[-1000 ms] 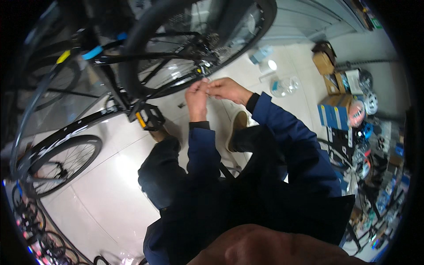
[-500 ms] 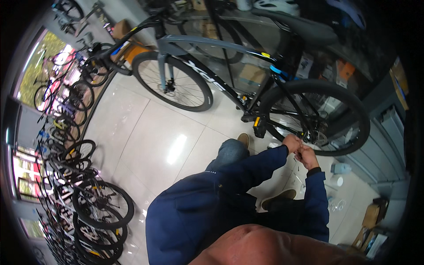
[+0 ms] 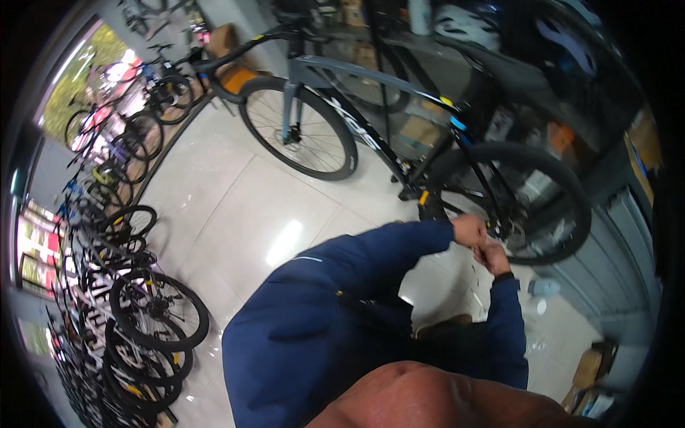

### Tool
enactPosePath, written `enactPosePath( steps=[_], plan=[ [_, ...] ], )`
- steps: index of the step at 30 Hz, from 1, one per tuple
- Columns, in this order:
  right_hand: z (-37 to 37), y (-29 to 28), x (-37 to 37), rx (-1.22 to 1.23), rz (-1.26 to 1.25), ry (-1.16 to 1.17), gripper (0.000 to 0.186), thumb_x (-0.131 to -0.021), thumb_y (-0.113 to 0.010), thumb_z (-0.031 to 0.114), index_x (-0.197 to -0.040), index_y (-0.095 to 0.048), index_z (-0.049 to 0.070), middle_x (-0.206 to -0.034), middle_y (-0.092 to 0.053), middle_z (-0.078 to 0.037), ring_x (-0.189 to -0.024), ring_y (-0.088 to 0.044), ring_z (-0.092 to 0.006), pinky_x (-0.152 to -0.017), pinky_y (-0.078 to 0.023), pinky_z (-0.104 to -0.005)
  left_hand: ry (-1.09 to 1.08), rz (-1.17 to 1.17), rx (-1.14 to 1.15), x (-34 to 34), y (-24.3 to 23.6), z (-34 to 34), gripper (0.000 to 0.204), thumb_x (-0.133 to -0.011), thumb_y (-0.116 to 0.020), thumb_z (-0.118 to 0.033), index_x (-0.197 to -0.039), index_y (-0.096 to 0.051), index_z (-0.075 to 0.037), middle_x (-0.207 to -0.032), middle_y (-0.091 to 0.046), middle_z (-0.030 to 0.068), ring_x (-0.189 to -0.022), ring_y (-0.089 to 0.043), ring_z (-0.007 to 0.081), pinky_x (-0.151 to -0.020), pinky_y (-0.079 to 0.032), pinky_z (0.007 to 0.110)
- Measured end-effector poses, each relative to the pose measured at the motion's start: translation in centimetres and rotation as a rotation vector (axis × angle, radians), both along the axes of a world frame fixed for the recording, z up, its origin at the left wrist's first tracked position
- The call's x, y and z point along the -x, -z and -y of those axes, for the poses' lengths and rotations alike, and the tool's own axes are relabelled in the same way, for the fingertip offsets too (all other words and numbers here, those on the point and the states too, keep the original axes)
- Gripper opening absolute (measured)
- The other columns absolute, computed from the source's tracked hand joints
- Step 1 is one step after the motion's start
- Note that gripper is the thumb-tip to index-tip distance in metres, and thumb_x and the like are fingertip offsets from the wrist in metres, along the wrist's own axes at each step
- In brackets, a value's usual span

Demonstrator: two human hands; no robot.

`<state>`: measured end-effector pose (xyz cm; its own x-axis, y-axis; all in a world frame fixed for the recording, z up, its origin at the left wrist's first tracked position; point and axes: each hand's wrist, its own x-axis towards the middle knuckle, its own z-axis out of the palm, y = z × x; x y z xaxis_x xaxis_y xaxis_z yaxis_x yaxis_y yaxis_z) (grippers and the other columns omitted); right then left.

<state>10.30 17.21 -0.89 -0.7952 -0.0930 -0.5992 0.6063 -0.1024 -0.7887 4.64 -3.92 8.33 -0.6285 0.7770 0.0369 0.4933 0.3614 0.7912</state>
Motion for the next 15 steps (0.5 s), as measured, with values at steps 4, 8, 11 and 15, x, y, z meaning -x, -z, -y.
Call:
enactPosePath(
  steps=[4, 8, 11, 15],
  plan=[
    [-0.4, 0.5, -0.2, -0.076, -0.299, -0.170, 0.027, -0.104, -0.051, 0.024, -0.084, -0.060, 0.008, -0.073, -0.054, 0.000, -0.061, -0.049, -0.0094, -0.057, -0.043, -0.0248, 0.092, 0.065, -0.076, -2.0, -0.2, 4.4, 0.026, -0.093, -0.072, -0.027, -0.101, -0.074, -0.003, -0.098, -0.075, 0.0102, -0.091, -0.071, 0.0180, -0.080, -0.056, 0.032],
    [-0.3, 1.0, -0.5, 0.142, -0.199, -0.069, 0.025, -0.101, -0.064, 0.032, -0.090, -0.063, 0.010, -0.081, -0.062, 0.002, -0.071, -0.059, -0.0078, -0.067, -0.052, -0.0235, -0.033, 0.152, 0.128, -3.6, 0.3, 7.1, 0.022, -0.093, -0.073, -0.026, -0.100, -0.074, -0.005, -0.096, -0.076, 0.0072, -0.091, -0.072, 0.0193, -0.082, -0.056, 0.034],
    [1.1, 0.9, -0.4, 0.045, -0.096, 0.154, 0.013, -0.095, -0.072, 0.019, -0.095, -0.069, 0.006, -0.086, -0.069, -0.001, -0.075, -0.066, -0.0088, -0.073, -0.059, -0.0263, -0.097, 0.121, 0.119, -3.8, -0.3, 7.5, 0.025, -0.090, -0.074, -0.028, -0.102, -0.075, -0.006, -0.093, -0.076, 0.0114, -0.091, -0.072, 0.0250, -0.083, -0.055, 0.036],
    [2.1, -0.3, -0.2, -0.075, -0.046, 0.273, 0.014, -0.094, -0.072, 0.016, -0.100, -0.073, 0.003, -0.092, -0.075, -0.004, -0.072, -0.067, -0.0079, -0.067, -0.059, -0.0248, -0.090, 0.116, 0.153, -3.7, -1.3, 7.8, 0.030, -0.090, -0.073, -0.032, -0.101, -0.075, -0.004, -0.092, -0.075, 0.0138, -0.090, -0.072, 0.0278, -0.083, -0.054, 0.037]
  ],
)
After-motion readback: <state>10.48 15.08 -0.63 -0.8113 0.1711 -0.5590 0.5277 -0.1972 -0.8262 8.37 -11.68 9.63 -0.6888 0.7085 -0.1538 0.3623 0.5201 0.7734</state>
